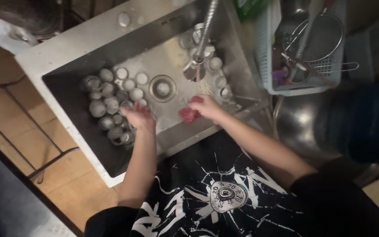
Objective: The person washes numerous small metal coffee capsules in a stainless steel sink using a red scrubbing sponge and running water. They scrub each capsule individually and rinse it under the faucet, repeating the process for many capsules.
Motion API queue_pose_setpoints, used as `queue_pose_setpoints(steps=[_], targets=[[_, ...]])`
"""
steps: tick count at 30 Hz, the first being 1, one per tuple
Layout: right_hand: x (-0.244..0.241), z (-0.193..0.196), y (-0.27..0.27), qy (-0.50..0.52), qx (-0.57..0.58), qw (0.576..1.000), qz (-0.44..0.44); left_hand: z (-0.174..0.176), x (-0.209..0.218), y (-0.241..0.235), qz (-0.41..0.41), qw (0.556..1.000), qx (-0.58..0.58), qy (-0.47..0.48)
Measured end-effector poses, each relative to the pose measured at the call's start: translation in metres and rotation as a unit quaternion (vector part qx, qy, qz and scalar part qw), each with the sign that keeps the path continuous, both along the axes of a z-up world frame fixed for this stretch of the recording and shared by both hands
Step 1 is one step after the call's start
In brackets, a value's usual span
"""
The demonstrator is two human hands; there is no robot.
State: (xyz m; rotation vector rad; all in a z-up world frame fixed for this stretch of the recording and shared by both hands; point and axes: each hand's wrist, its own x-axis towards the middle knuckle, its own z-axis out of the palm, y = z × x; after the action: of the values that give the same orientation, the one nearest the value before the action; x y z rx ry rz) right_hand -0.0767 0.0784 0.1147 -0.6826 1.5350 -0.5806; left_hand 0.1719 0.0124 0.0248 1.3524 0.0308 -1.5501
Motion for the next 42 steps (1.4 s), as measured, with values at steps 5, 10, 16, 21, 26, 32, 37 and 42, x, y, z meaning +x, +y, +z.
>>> queue_pose_setpoints(steps=[5, 10, 16, 21, 26, 32, 37, 42], targets=[[-0.093, -0.015, 0.016, 0.011, -0.057, 0.991, -0.117, -0.063, -0.115, 0.022, -0.433, 0.884, -0.076, -0.157], [-0.149, -0.017, 0.027, 0.076, -0.08, 0.988, -0.107, -0.12, -0.271, 0.03, -0.547, 0.478, -0.323, -0.607], [-0.167, 0.01, 0.031, 0.053, -0.074, 0.99, -0.11, -0.142, -0.288, 0.017, -0.723, 0.443, -0.179, -0.499], [-0.165, 0.027, 0.034, -0.015, -0.036, 0.988, -0.153, -0.108, -0.222, 0.027, -0.711, 0.444, -0.225, -0.497], [-0.157, 0.027, 0.031, -0.03, -0.056, 0.99, -0.126, -0.05, -0.188, 0.029, -0.606, 0.535, -0.257, -0.529], [-0.149, 0.022, 0.013, -0.075, -0.097, 0.985, -0.124, -0.004, -0.17, 0.0, -0.46, 0.697, -0.18, -0.52], [-0.131, 0.016, 0.006, -0.127, -0.087, 0.978, -0.138, 0.03, -0.156, -0.017, -0.225, 0.973, 0.003, 0.043], [-0.081, 0.013, -0.006, -0.132, -0.125, 0.979, -0.092, 0.053, -0.112, 0.001, -0.376, 0.866, -0.119, -0.306]])
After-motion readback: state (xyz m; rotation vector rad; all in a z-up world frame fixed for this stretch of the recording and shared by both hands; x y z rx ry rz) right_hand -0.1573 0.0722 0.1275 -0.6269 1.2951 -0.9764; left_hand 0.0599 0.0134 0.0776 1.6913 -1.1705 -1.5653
